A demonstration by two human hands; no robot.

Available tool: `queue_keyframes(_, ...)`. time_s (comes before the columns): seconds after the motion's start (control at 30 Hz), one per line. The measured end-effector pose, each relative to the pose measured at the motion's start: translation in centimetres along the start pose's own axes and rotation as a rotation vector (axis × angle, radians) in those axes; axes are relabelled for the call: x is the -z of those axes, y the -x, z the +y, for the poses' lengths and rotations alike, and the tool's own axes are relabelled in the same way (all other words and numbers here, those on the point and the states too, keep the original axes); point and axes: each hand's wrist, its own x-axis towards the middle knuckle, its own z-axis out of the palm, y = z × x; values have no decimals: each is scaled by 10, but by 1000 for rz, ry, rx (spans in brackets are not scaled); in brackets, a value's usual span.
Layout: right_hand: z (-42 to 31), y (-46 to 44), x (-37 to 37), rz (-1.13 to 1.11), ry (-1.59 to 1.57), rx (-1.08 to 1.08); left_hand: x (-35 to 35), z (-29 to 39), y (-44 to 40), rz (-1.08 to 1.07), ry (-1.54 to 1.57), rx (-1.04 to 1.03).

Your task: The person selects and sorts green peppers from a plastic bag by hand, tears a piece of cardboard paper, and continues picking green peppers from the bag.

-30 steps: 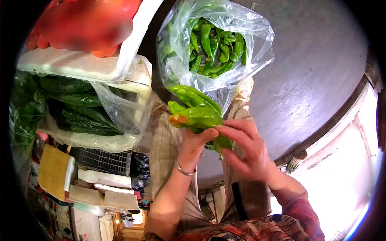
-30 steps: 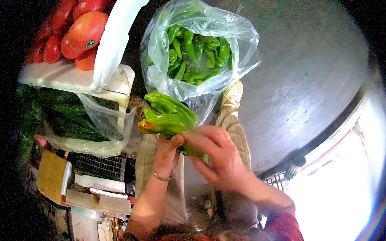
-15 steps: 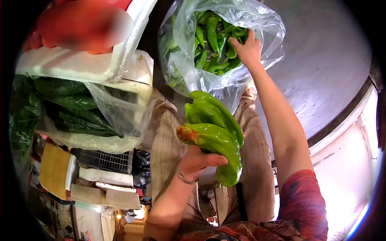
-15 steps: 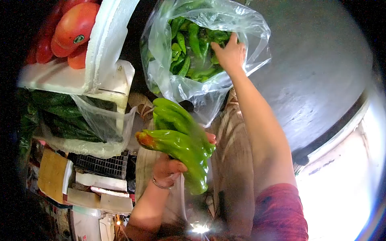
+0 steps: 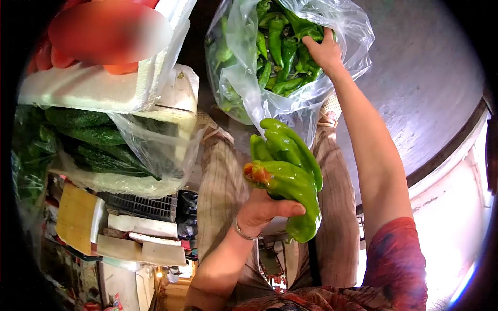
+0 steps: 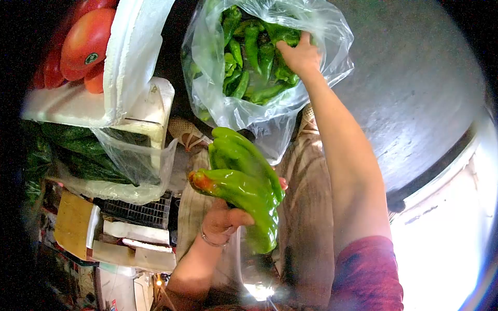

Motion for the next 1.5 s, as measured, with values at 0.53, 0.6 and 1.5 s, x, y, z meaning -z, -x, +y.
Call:
queue_keyframes(0.53,36,171,136,-873,-1228,-436,-19,14,-9,94,-61,-193)
queue_keyframes(0.6,33,186,145,-897,-1230,-441,-15,11,-12,72,-60,-202)
queue_keyframes(1.5,-172,432,223,-894,-435,496,-28,-22,224,50,117,-552)
